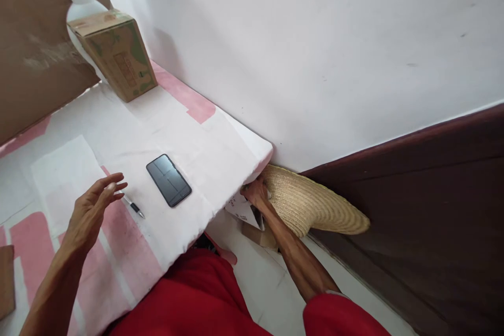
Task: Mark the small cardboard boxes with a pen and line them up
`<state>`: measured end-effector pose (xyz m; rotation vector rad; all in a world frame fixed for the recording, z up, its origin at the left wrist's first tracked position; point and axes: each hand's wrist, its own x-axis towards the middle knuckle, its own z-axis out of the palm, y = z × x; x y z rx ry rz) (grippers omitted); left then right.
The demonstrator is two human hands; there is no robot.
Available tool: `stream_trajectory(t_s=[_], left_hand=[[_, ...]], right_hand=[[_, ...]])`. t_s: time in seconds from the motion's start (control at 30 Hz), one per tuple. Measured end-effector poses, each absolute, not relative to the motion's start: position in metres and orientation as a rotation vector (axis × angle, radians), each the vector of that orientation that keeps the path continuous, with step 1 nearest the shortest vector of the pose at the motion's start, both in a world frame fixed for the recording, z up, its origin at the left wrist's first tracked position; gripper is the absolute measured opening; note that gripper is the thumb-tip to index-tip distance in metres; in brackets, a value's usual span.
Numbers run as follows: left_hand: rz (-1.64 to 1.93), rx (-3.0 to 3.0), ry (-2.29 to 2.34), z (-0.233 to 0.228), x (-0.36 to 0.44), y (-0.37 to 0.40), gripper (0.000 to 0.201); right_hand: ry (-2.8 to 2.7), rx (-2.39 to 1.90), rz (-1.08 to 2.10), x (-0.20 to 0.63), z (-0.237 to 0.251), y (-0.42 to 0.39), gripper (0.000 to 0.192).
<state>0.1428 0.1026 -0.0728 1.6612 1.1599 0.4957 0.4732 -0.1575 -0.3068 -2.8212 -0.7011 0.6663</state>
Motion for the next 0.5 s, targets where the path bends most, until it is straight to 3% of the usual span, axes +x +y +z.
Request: stream_trajectory(t_s=[0.33,0.5], left_hand=[[0.394,1.857,0.946,-0.068,0.170,0.050,0.049],[0.333,1.893,0.858,-0.059,0.181,0.032,0.044]], right_hand=[[-0.790,-2.948,0.709,0.405,-0.320,-0.151,0.043],[-0.688,-2.940,0.729,0.413,-0.327,-0.141,0.042]])
